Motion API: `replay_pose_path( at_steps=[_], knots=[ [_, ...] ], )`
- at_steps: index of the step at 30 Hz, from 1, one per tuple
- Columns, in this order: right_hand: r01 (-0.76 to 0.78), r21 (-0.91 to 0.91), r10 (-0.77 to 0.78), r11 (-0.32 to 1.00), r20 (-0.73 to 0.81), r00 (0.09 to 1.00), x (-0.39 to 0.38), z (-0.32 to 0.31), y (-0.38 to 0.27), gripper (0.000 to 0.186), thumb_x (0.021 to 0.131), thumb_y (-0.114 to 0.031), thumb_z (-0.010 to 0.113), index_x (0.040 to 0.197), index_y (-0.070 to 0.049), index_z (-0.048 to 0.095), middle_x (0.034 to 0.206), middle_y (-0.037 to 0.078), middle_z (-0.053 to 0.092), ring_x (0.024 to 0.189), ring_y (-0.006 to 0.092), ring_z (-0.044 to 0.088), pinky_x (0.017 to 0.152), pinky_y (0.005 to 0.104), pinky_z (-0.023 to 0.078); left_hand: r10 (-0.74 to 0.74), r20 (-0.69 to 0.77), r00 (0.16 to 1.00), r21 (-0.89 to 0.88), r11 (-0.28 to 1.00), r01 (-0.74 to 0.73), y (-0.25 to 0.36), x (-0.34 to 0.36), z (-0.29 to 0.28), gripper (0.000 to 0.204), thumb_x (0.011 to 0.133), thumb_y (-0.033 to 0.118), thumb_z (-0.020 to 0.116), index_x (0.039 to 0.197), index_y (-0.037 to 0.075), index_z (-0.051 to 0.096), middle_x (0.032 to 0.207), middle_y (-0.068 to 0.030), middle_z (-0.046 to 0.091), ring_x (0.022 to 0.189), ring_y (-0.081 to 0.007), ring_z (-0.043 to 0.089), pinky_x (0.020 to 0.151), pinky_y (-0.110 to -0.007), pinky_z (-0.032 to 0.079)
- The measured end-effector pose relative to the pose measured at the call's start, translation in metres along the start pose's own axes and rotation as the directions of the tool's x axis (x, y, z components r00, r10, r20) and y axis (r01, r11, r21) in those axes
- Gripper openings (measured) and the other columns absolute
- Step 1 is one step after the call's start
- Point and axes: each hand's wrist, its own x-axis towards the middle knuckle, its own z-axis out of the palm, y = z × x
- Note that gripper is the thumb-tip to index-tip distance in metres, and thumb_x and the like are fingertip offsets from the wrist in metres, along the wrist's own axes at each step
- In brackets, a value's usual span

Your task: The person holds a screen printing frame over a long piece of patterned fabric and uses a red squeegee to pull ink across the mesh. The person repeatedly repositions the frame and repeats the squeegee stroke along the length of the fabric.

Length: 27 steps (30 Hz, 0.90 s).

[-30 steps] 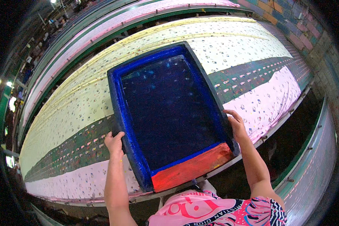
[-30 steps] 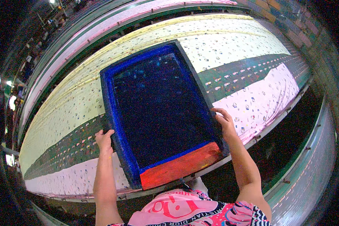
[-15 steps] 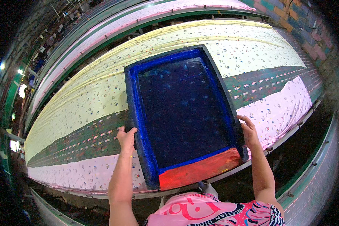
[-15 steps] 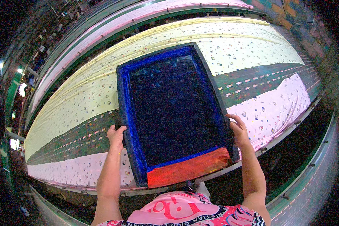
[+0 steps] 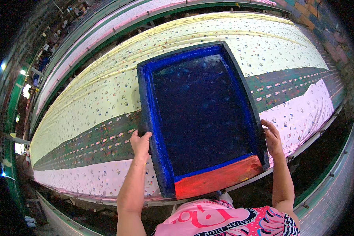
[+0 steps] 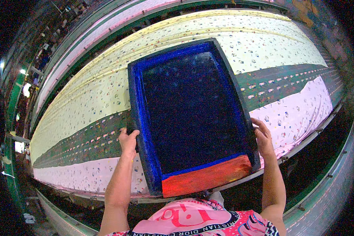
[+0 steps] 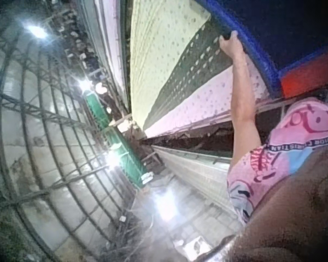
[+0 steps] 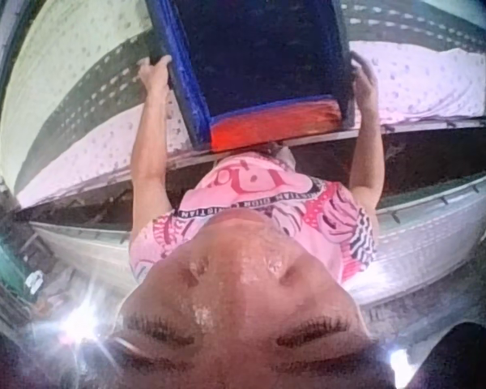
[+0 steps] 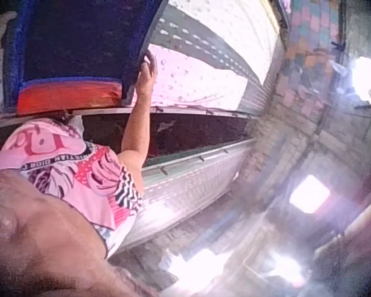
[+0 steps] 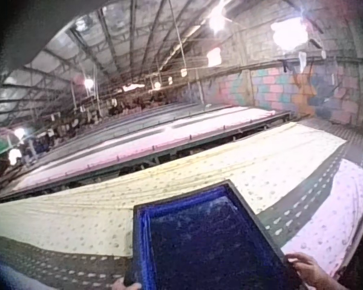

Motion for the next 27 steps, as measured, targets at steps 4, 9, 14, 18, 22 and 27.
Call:
replay_pose_path(
  at_steps=[4,9,14,18,22,27],
  knots=[
    [-0.053,-0.175,0.042,0.983,-0.064,0.997,0.001,0.01,-0.007,0.066,0.103,-0.019,0.073,0.163,0.002,0.054,0.151,0.016,0.067,0.135,0.0245,0.066,0.119,0.0395,0.05,-0.063,0.01,0.998,0.004,0.998,0.063,0.0,0.003,0.003,0.039,0.089,-0.002,0.08,0.128,-0.003,0.072,0.116,-0.0122,0.08,0.096,-0.0227,0.077,0.089,-0.037,0.062],
    [0.202,-0.835,-0.197,0.512,0.114,0.974,-0.021,0.058,-0.017,0.068,0.093,-0.01,0.083,0.158,-0.01,0.063,0.158,0.022,0.062,0.15,0.0404,0.058,0.127,0.0504,0.045,-0.115,0.044,0.992,0.066,0.991,0.112,-0.024,0.018,-0.005,0.048,0.09,0.001,0.083,0.135,-0.004,0.068,0.121,-0.0145,0.079,0.1,-0.0243,0.078,0.092,-0.038,0.063],
    [0.537,-0.693,0.148,0.482,0.668,0.73,-0.086,0.093,-0.029,0.053,0.085,-0.016,0.087,0.137,-0.017,0.078,0.153,0.016,0.067,0.149,0.0433,0.059,0.121,0.0562,0.051,0.149,0.08,0.986,0.48,0.861,-0.169,-0.01,0.039,-0.004,0.084,0.084,0.011,0.092,0.158,-0.001,0.054,0.139,-0.0199,0.073,0.12,-0.0283,0.074,0.107,-0.041,0.057],
    [0.615,-0.664,0.133,0.425,0.718,0.683,-0.125,0.116,-0.014,0.048,0.089,-0.022,0.083,0.137,-0.017,0.078,0.151,0.013,0.069,0.148,0.0399,0.061,0.118,0.0549,0.052,0.162,0.202,0.966,0.315,0.923,-0.22,-0.013,0.05,-0.002,0.073,0.084,0.007,0.089,0.152,0.004,0.064,0.149,-0.0188,0.069,0.131,-0.0278,0.068,0.115,-0.042,0.053],
    [0.672,-0.678,0.079,0.298,0.719,0.691,-0.134,0.116,-0.007,0.052,0.092,-0.022,0.075,0.143,-0.016,0.074,0.152,0.012,0.068,0.144,0.037,0.063,0.116,0.0526,0.052,0.129,0.236,0.963,0.079,0.985,-0.151,-0.034,0.058,-0.004,0.054,0.084,0.001,0.085,0.136,0.004,0.073,0.158,-0.0185,0.065,0.138,-0.0259,0.065,0.12,-0.042,0.049],
    [0.741,-0.617,0.019,0.264,0.772,0.635,-0.127,0.103,0.009,0.047,0.098,-0.023,0.066,0.144,-0.015,0.073,0.153,0.013,0.067,0.142,0.034,0.065,0.115,0.0504,0.053,0.192,0.23,0.954,-0.013,0.981,-0.194,-0.062,0.074,-0.016,0.051,0.082,-0.002,0.086,0.131,0.006,0.074,0.159,-0.0166,0.065,0.132,-0.0241,0.068,0.115,-0.038,0.053]
  ],
)
